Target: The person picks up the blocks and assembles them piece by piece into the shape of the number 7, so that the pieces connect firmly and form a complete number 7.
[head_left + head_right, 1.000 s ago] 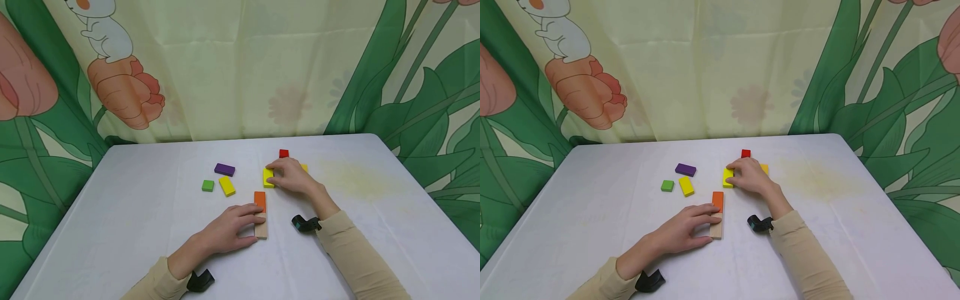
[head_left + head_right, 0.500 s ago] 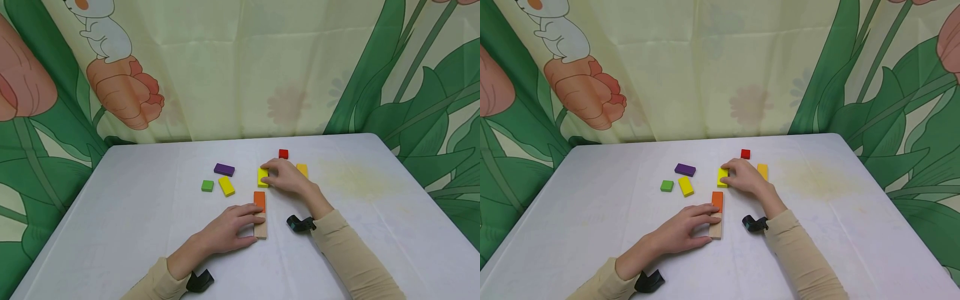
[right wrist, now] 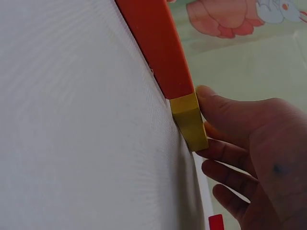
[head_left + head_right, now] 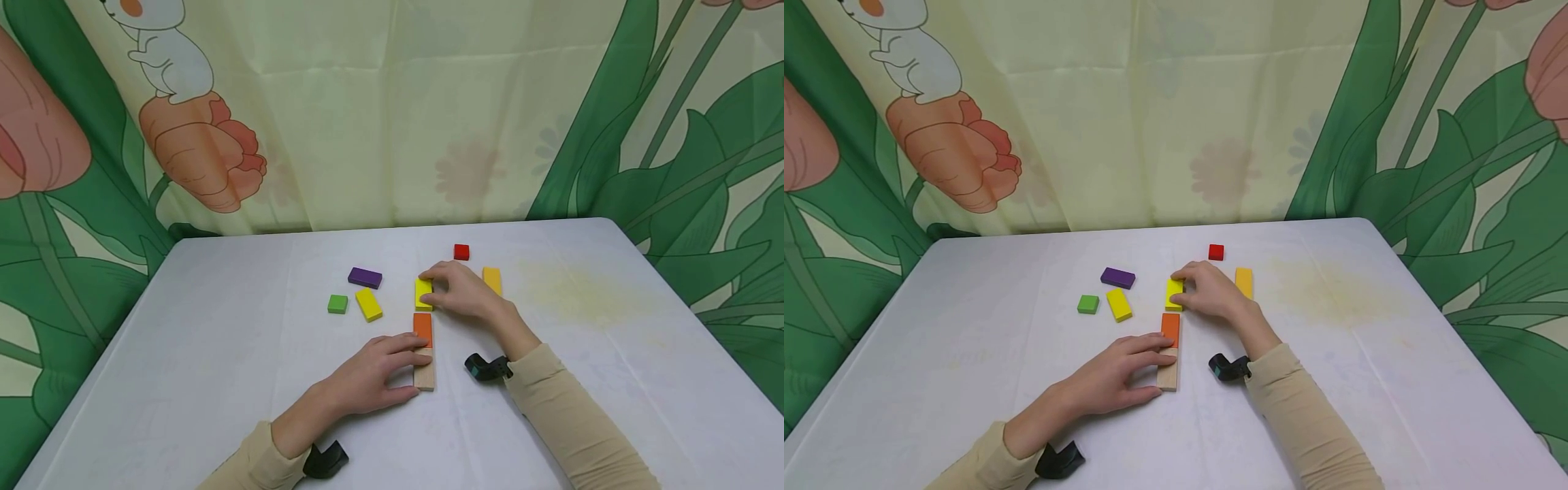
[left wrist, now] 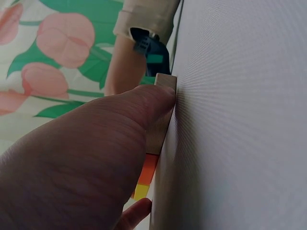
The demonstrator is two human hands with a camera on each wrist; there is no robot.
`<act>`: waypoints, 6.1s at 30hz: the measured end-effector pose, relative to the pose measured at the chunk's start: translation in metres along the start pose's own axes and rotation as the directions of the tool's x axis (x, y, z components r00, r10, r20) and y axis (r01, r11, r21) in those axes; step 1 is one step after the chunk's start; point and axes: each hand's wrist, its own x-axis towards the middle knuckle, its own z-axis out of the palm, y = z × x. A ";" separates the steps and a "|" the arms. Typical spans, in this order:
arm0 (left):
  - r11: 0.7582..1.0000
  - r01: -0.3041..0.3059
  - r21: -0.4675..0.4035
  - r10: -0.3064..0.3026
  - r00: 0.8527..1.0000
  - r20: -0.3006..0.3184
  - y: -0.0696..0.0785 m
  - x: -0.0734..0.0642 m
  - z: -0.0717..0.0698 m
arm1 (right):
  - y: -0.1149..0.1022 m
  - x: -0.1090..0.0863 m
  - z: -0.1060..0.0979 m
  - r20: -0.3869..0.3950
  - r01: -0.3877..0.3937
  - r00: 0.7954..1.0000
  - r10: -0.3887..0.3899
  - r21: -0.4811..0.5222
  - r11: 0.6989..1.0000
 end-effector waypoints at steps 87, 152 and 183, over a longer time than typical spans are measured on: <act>0.999 -0.037 -0.002 0.037 0.999 -0.009 0.002 0.001 0.000 | -0.001 -0.005 -0.009 0.002 0.004 1.000 -0.004 0.043 0.999; 1.000 -0.021 0.007 0.021 1.000 0.005 0.004 0.000 -0.001 | 0.067 -0.052 -0.067 -0.037 -0.159 0.987 0.157 -0.066 0.985; 0.999 -0.038 0.005 0.038 0.999 -0.009 0.000 -0.001 0.001 | 0.059 -0.034 -0.055 0.028 0.009 1.000 -0.007 -0.086 0.996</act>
